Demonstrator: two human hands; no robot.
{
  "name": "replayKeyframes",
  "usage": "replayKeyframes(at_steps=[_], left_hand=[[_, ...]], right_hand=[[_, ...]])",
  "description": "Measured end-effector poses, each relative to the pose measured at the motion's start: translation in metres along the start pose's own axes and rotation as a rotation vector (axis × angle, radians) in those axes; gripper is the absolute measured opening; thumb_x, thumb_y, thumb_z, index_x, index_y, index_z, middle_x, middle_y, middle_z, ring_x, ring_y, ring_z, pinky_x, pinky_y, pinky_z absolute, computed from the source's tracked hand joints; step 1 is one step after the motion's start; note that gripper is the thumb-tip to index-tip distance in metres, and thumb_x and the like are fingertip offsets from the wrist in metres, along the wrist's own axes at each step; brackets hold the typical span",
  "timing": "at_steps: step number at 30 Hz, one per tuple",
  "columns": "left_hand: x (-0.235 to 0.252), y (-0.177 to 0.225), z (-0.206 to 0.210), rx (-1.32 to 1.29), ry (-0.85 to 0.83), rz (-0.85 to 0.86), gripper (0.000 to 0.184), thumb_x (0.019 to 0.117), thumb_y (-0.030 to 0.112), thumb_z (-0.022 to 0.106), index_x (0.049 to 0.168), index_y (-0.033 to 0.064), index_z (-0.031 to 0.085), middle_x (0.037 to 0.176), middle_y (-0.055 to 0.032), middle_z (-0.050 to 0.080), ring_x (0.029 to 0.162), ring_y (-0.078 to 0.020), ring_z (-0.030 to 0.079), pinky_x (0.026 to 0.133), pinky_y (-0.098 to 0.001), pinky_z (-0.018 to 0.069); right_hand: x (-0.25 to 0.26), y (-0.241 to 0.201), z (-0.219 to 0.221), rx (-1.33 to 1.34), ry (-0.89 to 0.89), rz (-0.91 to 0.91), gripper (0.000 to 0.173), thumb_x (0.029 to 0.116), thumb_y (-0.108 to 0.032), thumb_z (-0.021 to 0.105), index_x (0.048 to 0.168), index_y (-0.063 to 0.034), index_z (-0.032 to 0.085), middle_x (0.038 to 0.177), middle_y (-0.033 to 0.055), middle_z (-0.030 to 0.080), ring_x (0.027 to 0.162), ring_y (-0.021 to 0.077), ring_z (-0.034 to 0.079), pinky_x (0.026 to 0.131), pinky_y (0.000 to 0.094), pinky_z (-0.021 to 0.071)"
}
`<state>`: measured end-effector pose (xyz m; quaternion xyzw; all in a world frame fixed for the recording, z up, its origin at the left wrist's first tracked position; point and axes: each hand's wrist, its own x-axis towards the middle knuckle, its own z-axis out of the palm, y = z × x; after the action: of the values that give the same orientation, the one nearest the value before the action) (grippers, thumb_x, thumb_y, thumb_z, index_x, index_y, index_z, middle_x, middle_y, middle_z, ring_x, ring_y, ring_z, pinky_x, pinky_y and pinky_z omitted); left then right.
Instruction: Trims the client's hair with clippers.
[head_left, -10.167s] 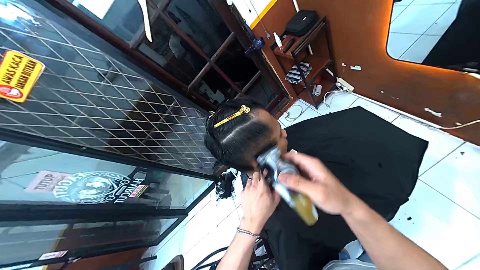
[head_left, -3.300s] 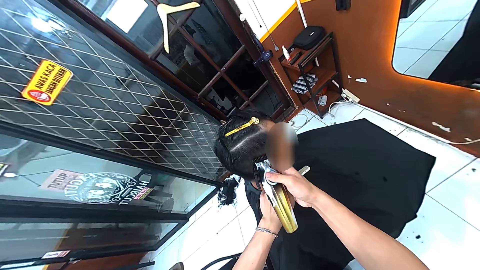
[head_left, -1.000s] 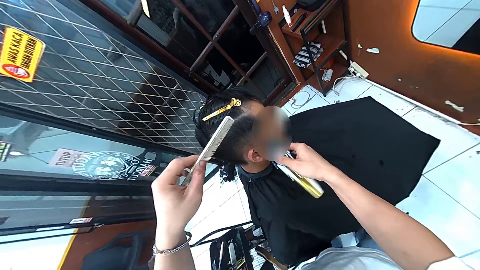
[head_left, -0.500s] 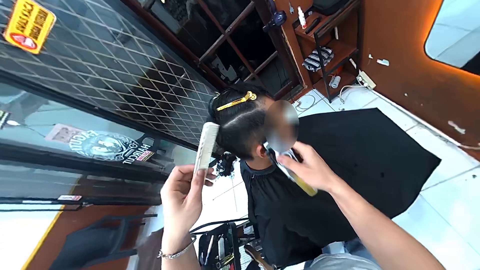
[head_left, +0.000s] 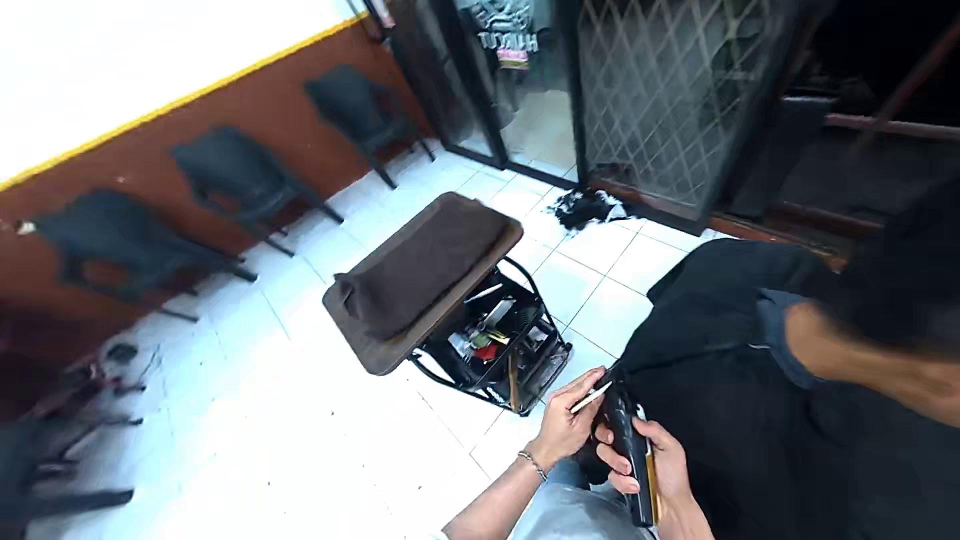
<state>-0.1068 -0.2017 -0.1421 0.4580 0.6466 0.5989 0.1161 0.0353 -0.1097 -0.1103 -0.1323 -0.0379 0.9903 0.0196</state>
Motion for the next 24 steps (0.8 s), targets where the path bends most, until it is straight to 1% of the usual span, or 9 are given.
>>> replayKeyframes(at_steps=[2,4,9,11,15,17,20,22,24], left_hand=[[-0.02,-0.032,-0.02,0.244,0.137,-0.008,0.033,0.096,0.003,0.054,0.121,-0.0126,0.069,0.122,-0.023,0.072,0.114,-0.0245,0.072,0.103,-0.0367,0.0546],[-0.035,-0.054,-0.038,0.383,0.217,-0.102,0.034,0.0932,0.001,0.054,0.121,-0.0107,0.07,0.117,-0.0214,0.074,0.107,-0.0271,0.075,0.097,-0.041,0.0577],[-0.037,-0.096,-0.078,0.447,0.303,-0.477,0.036,0.0983,0.005,0.05,0.127,-0.0104,0.066,0.101,-0.0224,0.076,0.088,-0.0324,0.076,0.088,-0.0488,0.059],[-0.024,-0.114,-0.098,0.464,0.36,-0.665,0.034,0.1049,0.01,0.045,0.121,-0.0126,0.065,0.092,-0.0247,0.071,0.083,-0.0349,0.071,0.083,-0.0513,0.0567],[0.007,-0.161,-0.15,0.546,0.333,-0.941,0.042,0.1103,0.019,0.036,0.119,-0.0126,0.063,0.096,-0.0287,0.069,0.093,-0.0404,0.069,0.088,-0.0561,0.0537],[0.027,-0.187,-0.177,0.547,0.296,-1.111,0.046,0.1117,0.024,0.035,0.128,-0.0108,0.061,0.119,-0.0319,0.066,0.118,-0.043,0.064,0.104,-0.0572,0.0466],[0.045,-0.22,-0.196,0.533,0.367,-1.017,0.044,0.1106,0.022,0.043,0.132,-0.0139,0.058,0.131,-0.0335,0.061,0.128,-0.0428,0.057,0.112,-0.0529,0.04],[0.075,-0.213,-0.213,0.536,0.127,-1.219,0.048,0.1127,0.025,0.038,0.145,-0.0087,0.049,0.149,-0.0272,0.051,0.142,-0.0353,0.046,0.12,-0.0475,0.0306],[0.078,-0.231,-0.23,0.623,-0.113,-1.402,0.049,0.1127,0.03,0.036,0.148,-0.0017,0.049,0.154,-0.0219,0.048,0.146,-0.032,0.042,0.121,-0.0497,0.0298]], right_hand=[[0.037,0.008,-0.006,-0.084,0.105,0.144,0.044,0.0999,-0.046,0.04,0.103,-0.0089,0.063,0.079,0.0063,0.067,0.05,0.0106,0.062,0.041,0.0218,0.0503],[0.074,0.016,-0.009,-0.198,0.221,0.254,0.059,0.1062,-0.053,0.02,0.103,-0.0094,0.059,0.074,0.0051,0.064,0.047,0.0098,0.058,0.039,0.0204,0.0475],[0.163,0.041,-0.012,-0.286,0.364,0.374,0.055,0.1081,-0.05,0.023,0.1,-0.009,0.058,0.065,0.0035,0.058,0.044,0.0098,0.055,0.038,0.0209,0.0459],[0.187,0.045,-0.018,-0.305,0.356,0.442,0.054,0.1085,-0.051,0.023,0.101,-0.0087,0.057,0.068,0.0033,0.059,0.045,0.0088,0.055,0.039,0.0197,0.045],[0.215,0.061,-0.019,-0.351,0.325,0.507,0.047,0.1085,-0.046,0.024,0.107,-0.0096,0.055,0.071,0.003,0.06,0.045,0.0083,0.054,0.038,0.0196,0.0437],[0.217,0.065,-0.018,-0.368,0.311,0.514,0.047,0.1081,-0.044,0.025,0.103,-0.0089,0.055,0.071,0.0026,0.061,0.046,0.0079,0.054,0.039,0.0194,0.0451],[0.207,0.064,-0.017,-0.436,0.344,0.517,0.047,0.1064,-0.044,0.026,0.096,-0.0096,0.057,0.069,0.0014,0.06,0.046,0.0072,0.054,0.041,0.0196,0.0464],[0.198,0.058,-0.019,-0.449,0.373,0.464,0.036,0.1065,-0.04,0.03,0.108,-0.0119,0.052,0.073,0.0029,0.061,0.046,0.0083,0.055,0.041,0.0208,0.0477],[0.19,0.055,-0.022,-0.439,0.406,0.398,0.03,0.1053,-0.037,0.033,0.117,-0.0136,0.048,0.074,0.0043,0.061,0.046,0.0097,0.056,0.04,0.0218,0.0481]])
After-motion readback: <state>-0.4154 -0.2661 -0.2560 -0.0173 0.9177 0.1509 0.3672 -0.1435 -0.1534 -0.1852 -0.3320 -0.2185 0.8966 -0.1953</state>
